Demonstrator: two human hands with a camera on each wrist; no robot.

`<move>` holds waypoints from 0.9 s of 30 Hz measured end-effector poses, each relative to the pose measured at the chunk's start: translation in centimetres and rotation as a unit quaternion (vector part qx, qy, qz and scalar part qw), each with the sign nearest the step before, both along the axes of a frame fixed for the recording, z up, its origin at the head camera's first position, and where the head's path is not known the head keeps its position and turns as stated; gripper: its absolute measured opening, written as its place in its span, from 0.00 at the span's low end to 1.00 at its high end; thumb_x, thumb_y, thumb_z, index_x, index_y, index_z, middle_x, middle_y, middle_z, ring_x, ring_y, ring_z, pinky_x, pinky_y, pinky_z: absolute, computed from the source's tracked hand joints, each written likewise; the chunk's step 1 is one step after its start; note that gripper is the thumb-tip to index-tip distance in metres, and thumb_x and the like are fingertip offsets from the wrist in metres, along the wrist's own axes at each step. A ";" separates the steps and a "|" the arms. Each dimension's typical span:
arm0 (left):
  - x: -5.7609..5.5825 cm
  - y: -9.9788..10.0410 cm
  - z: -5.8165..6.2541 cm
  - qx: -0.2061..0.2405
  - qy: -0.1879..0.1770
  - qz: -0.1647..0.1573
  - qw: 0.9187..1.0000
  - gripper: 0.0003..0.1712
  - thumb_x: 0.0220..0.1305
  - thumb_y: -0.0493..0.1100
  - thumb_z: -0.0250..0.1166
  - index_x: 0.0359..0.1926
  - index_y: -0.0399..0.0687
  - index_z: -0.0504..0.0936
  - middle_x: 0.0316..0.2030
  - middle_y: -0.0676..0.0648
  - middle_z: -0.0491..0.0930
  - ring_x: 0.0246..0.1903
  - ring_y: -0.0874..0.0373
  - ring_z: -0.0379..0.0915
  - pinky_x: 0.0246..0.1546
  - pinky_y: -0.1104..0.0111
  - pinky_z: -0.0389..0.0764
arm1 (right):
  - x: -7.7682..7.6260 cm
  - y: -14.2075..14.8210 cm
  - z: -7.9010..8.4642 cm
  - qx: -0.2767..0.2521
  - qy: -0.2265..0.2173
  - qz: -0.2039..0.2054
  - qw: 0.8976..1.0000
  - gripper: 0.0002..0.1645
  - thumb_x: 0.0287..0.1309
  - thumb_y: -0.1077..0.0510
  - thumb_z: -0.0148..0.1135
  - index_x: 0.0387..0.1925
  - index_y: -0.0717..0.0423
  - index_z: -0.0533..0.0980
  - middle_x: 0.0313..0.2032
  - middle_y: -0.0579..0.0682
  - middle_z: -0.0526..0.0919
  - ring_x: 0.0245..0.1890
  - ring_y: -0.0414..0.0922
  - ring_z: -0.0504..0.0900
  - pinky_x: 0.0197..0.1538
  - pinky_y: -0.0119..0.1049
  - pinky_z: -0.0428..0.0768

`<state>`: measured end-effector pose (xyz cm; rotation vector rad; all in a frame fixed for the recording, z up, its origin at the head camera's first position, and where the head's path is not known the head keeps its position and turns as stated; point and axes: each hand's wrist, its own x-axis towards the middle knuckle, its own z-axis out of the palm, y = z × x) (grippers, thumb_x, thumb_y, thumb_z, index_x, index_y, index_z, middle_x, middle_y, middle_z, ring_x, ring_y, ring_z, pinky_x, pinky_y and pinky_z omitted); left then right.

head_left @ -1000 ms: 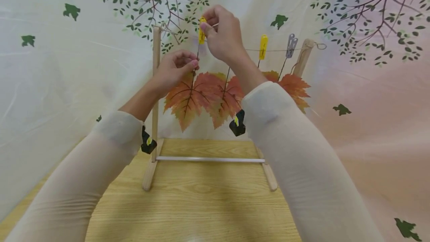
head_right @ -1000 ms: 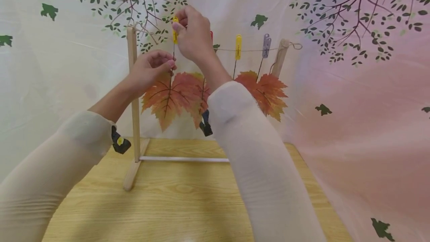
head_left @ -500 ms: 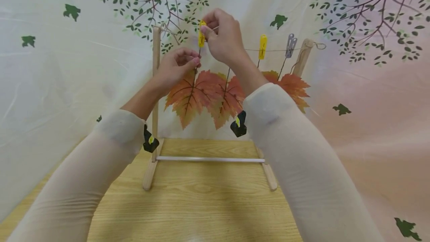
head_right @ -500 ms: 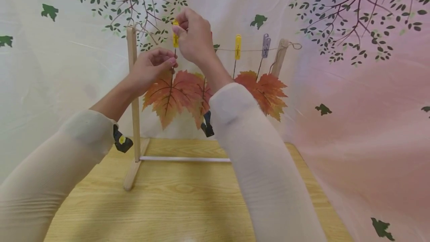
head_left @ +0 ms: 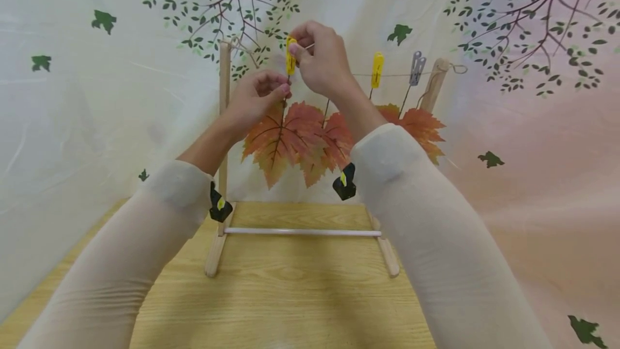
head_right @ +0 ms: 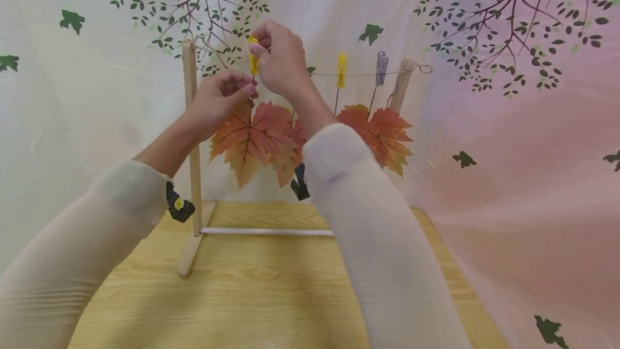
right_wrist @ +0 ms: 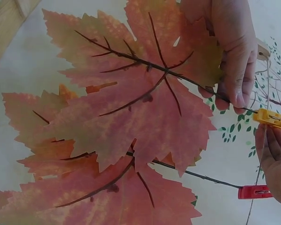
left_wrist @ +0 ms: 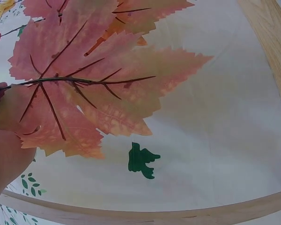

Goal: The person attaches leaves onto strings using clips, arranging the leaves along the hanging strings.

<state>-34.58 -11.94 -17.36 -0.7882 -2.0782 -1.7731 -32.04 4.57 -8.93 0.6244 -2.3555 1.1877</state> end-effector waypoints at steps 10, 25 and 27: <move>0.3 -0.1 0.0 -0.006 0.007 0.007 1.000 0.14 0.75 0.39 0.62 0.54 0.34 0.79 0.41 0.46 0.82 0.48 0.41 0.78 0.47 0.68 0.81 | 0.0 0.0 0.1 0.001 -0.003 -0.003 1.000 0.14 0.74 0.56 0.56 0.56 0.55 0.76 0.48 0.49 0.79 0.46 0.42 0.80 0.47 0.32 0.79; 0.3 -0.2 -0.1 -0.002 0.007 0.009 1.000 0.12 0.75 0.39 0.61 0.53 0.36 0.80 0.41 0.46 0.82 0.50 0.38 0.77 0.47 0.69 0.81 | 0.4 0.1 0.2 0.022 -0.041 0.009 0.999 0.24 0.77 0.54 0.52 0.69 0.52 0.72 0.60 0.50 0.77 0.54 0.42 0.78 0.52 0.32 0.79; 0.3 -0.1 -0.1 -0.005 0.007 0.011 1.000 0.12 0.75 0.39 0.61 0.54 0.36 0.80 0.42 0.46 0.82 0.50 0.38 0.77 0.47 0.69 0.81 | 0.4 0.2 0.2 0.021 -0.043 0.011 0.999 0.24 0.77 0.54 0.52 0.70 0.52 0.71 0.61 0.50 0.77 0.54 0.41 0.78 0.52 0.32 0.79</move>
